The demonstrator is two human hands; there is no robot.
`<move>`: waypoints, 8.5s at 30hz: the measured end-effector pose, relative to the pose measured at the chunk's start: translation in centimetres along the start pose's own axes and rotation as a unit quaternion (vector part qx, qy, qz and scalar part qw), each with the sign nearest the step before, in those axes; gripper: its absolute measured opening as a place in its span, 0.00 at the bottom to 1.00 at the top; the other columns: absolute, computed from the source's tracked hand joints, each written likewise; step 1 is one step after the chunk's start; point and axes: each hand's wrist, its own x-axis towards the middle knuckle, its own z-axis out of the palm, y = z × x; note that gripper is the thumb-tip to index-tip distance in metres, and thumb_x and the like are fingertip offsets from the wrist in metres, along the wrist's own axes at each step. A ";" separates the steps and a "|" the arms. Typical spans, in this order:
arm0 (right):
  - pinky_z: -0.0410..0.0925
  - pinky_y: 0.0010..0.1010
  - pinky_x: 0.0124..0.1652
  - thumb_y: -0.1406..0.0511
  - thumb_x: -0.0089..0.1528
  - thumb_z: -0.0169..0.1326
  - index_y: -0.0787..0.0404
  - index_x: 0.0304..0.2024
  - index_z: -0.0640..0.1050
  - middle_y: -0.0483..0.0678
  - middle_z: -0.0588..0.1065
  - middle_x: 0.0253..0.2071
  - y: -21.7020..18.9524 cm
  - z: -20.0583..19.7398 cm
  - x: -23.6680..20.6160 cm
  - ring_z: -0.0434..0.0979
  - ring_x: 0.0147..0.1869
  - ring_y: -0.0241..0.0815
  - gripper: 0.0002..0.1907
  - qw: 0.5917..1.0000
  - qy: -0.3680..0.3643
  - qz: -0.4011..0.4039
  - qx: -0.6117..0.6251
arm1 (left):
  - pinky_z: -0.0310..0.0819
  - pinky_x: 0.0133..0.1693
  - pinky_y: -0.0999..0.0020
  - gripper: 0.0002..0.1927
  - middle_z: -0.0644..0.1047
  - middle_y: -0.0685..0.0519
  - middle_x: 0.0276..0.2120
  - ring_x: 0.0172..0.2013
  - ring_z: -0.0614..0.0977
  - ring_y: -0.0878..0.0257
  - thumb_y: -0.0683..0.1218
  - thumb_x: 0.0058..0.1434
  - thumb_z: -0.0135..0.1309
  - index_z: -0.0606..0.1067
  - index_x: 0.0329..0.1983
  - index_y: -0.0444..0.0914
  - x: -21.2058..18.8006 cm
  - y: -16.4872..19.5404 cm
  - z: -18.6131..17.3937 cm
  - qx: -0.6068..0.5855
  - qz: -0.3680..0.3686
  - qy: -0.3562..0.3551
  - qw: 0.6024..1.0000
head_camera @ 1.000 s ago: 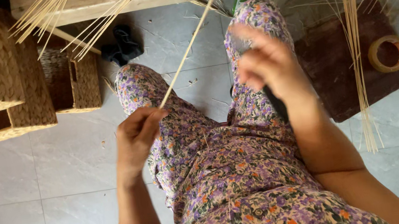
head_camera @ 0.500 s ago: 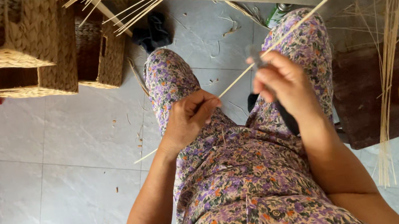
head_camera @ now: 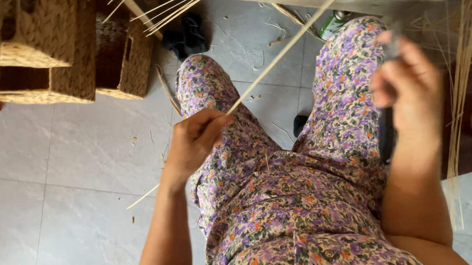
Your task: The person sits on the floor and repeatedly picks up thin bamboo sticks from a pile on a low wooden table. Using a small knife, they scrape and sharpen the sticks one by one, then place the finished sticks back on the table.
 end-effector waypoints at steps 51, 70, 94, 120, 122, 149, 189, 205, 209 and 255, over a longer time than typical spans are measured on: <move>0.60 0.21 0.22 0.68 0.72 0.52 0.59 0.58 0.77 0.43 0.74 0.29 2.1 -4.1 1.1 0.67 0.24 0.29 0.12 0.988 0.053 0.044 0.138 | 0.63 0.21 0.76 0.07 0.73 0.57 0.18 0.19 0.69 0.74 0.40 0.69 0.53 0.81 0.40 0.36 -1.1 2.1 2.4 0.110 -0.009 -0.055 0.992; 0.61 0.21 0.20 0.70 0.71 0.48 0.62 0.60 0.73 0.46 0.75 0.27 2.2 7.7 -2.1 0.67 0.21 0.28 0.15 0.966 -0.239 0.096 -0.013 | 0.64 0.22 0.76 0.09 0.73 0.58 0.19 0.19 0.71 0.75 0.44 0.73 0.49 0.79 0.41 0.37 0.5 3.7 5.7 0.048 0.005 -0.067 0.997; 0.65 0.20 0.21 0.70 0.69 0.48 0.60 0.72 0.63 0.46 0.76 0.28 1.3 5.5 -2.6 0.68 0.22 0.28 0.27 0.973 -0.220 0.062 -0.027 | 0.66 0.20 0.79 0.07 0.76 0.58 0.21 0.18 0.72 0.75 0.43 0.70 0.53 0.80 0.44 0.36 1.5 1.9 4.3 -0.047 -0.062 -0.057 0.995; 0.62 0.23 0.23 0.67 0.72 0.53 0.60 0.61 0.75 0.44 0.73 0.28 3.1 -3.1 0.4 0.67 0.23 0.31 0.15 0.982 0.064 0.052 0.170 | 0.66 0.39 0.78 0.05 0.81 0.55 0.40 0.35 0.73 0.73 0.38 0.74 0.53 0.79 0.44 0.37 0.2 2.9 -3.2 -0.095 0.084 0.121 0.984; 0.61 0.22 0.22 0.67 0.72 0.52 0.62 0.61 0.75 0.44 0.72 0.28 2.5 -1.4 -0.2 0.67 0.22 0.30 0.15 0.983 0.020 0.065 0.170 | 0.66 0.39 0.77 0.03 0.78 0.54 0.39 0.35 0.73 0.71 0.37 0.78 0.56 0.80 0.49 0.36 0.6 4.6 -4.2 -0.082 0.250 0.216 0.940; 0.60 0.20 0.24 0.68 0.73 0.49 0.64 0.64 0.72 0.45 0.72 0.26 1.6 8.1 -2.5 0.65 0.23 0.29 0.17 0.983 -0.169 0.075 0.001 | 0.75 0.36 0.73 0.10 0.83 0.51 0.40 0.32 0.80 0.68 0.46 0.74 0.51 0.79 0.46 0.35 0.3 4.9 9.8 -0.191 0.003 0.067 0.979; 0.60 0.19 0.24 0.68 0.73 0.50 0.62 0.68 0.73 0.44 0.72 0.27 -0.3 -0.8 -0.5 0.65 0.23 0.28 0.20 1.000 0.020 0.010 0.016 | 0.59 0.22 0.77 0.07 0.72 0.60 0.21 0.21 0.68 0.76 0.42 0.69 0.54 0.81 0.44 0.36 1.2 1.6 3.1 0.014 -0.008 -0.028 0.999; 0.61 0.19 0.19 0.70 0.71 0.47 0.62 0.55 0.75 0.43 0.74 0.25 1.7 5.0 -0.6 0.67 0.20 0.28 0.11 0.987 -0.151 0.045 -0.043 | 0.67 0.24 0.76 0.05 0.77 0.58 0.24 0.23 0.74 0.74 0.41 0.67 0.56 0.81 0.41 0.36 1.9 3.8 6.6 0.086 0.049 -0.057 0.993; 0.59 0.20 0.21 0.68 0.72 0.49 0.61 0.56 0.76 0.43 0.73 0.26 1.5 1.3 -0.1 0.66 0.21 0.28 0.11 0.997 -0.049 0.051 -0.015 | 0.63 0.22 0.74 0.05 0.75 0.57 0.20 0.20 0.71 0.73 0.40 0.67 0.56 0.83 0.41 0.37 0.9 3.6 5.0 0.123 0.021 -0.065 0.990; 0.63 0.26 0.25 0.68 0.74 0.54 0.60 0.59 0.77 0.46 0.74 0.30 1.6 -7.4 1.8 0.68 0.25 0.34 0.11 0.984 0.106 -0.023 0.140 | 0.61 0.22 0.75 0.11 0.72 0.58 0.18 0.20 0.70 0.73 0.42 0.70 0.51 0.83 0.41 0.34 -1.2 -0.3 -2.2 0.001 -0.125 -0.174 0.977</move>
